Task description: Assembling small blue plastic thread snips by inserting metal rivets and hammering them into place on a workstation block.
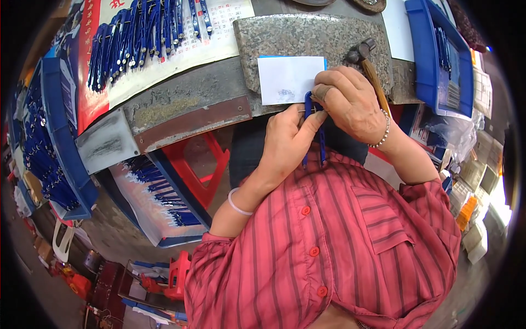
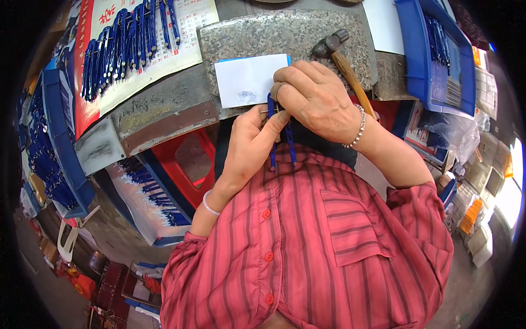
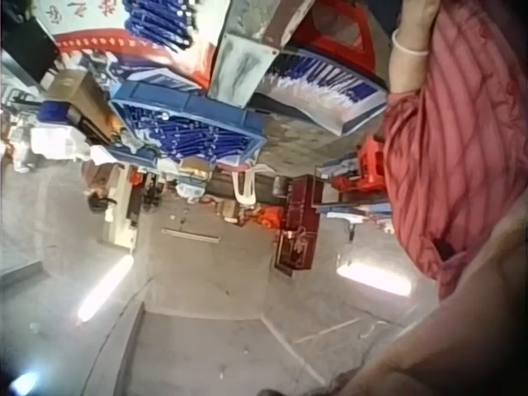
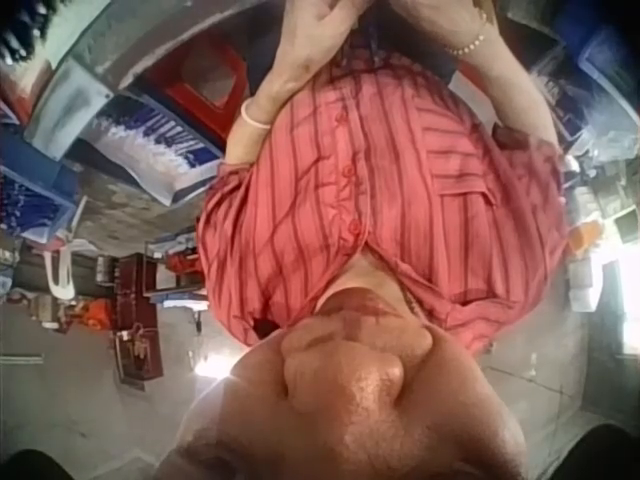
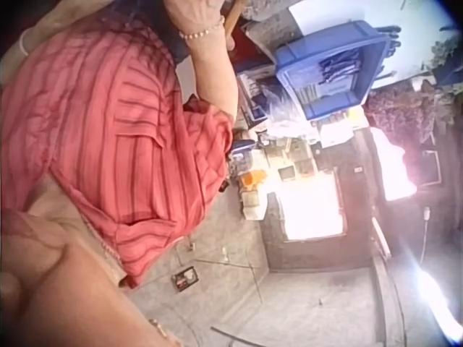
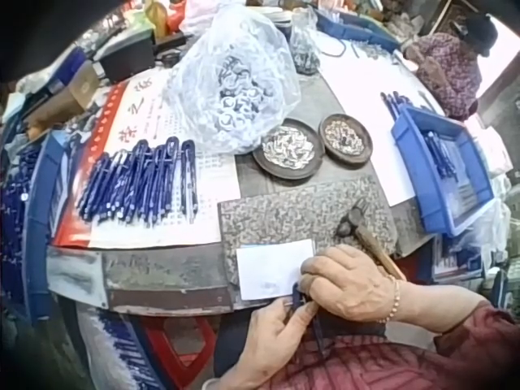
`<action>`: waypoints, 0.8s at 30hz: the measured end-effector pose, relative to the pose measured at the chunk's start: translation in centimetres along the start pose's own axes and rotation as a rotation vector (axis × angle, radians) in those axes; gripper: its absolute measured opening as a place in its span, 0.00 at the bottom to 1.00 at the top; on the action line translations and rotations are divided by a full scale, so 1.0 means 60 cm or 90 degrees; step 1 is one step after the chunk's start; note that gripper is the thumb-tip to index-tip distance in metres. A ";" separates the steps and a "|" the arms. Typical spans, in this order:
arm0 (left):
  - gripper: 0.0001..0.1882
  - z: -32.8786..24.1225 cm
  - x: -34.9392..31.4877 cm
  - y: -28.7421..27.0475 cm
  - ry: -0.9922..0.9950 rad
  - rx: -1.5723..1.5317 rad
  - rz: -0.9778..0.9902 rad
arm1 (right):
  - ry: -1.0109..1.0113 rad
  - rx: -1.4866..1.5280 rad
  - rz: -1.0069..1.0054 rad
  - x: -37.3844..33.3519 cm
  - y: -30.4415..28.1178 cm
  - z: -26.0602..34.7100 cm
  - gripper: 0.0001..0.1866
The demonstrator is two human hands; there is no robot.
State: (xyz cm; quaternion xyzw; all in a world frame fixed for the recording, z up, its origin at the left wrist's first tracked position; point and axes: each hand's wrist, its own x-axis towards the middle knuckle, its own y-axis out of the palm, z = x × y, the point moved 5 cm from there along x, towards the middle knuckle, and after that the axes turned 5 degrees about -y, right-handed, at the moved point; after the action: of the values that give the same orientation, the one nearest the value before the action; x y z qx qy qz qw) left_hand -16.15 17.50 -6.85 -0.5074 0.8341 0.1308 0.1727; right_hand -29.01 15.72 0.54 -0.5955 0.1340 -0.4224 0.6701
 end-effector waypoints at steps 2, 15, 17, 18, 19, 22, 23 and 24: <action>0.20 -0.001 0.000 0.000 0.009 0.019 0.001 | 0.029 0.084 0.009 -0.003 0.000 -0.005 0.11; 0.20 -0.003 -0.002 0.000 0.000 -0.010 0.005 | 0.570 0.734 -0.179 -0.029 -0.011 -0.027 0.10; 0.19 -0.003 -0.001 0.000 0.007 -0.013 0.005 | 0.567 0.729 -0.148 -0.033 -0.013 -0.026 0.11; 0.19 -0.002 -0.001 0.000 0.004 -0.011 0.008 | 0.563 0.725 -0.118 -0.033 -0.012 -0.025 0.12; 0.19 -0.003 0.000 0.000 0.000 -0.009 0.012 | 0.563 0.724 -0.119 -0.035 -0.011 -0.025 0.12; 0.19 -0.010 -0.002 -0.001 -0.014 0.002 0.009 | 0.562 0.677 -0.097 -0.041 -0.005 -0.023 0.09; 0.19 -0.009 -0.002 -0.001 -0.014 0.002 0.009 | 0.531 0.609 -0.085 -0.039 -0.006 -0.021 0.06; 0.18 -0.009 -0.002 -0.001 -0.004 -0.001 0.008 | 0.499 0.541 -0.074 -0.037 -0.008 -0.019 0.04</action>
State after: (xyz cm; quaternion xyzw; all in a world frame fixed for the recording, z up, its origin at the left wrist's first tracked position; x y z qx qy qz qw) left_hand -16.14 17.36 -6.34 -0.5019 0.8366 0.1337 0.1741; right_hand -31.33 16.59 -0.02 -0.0796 0.1580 -0.6640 0.7265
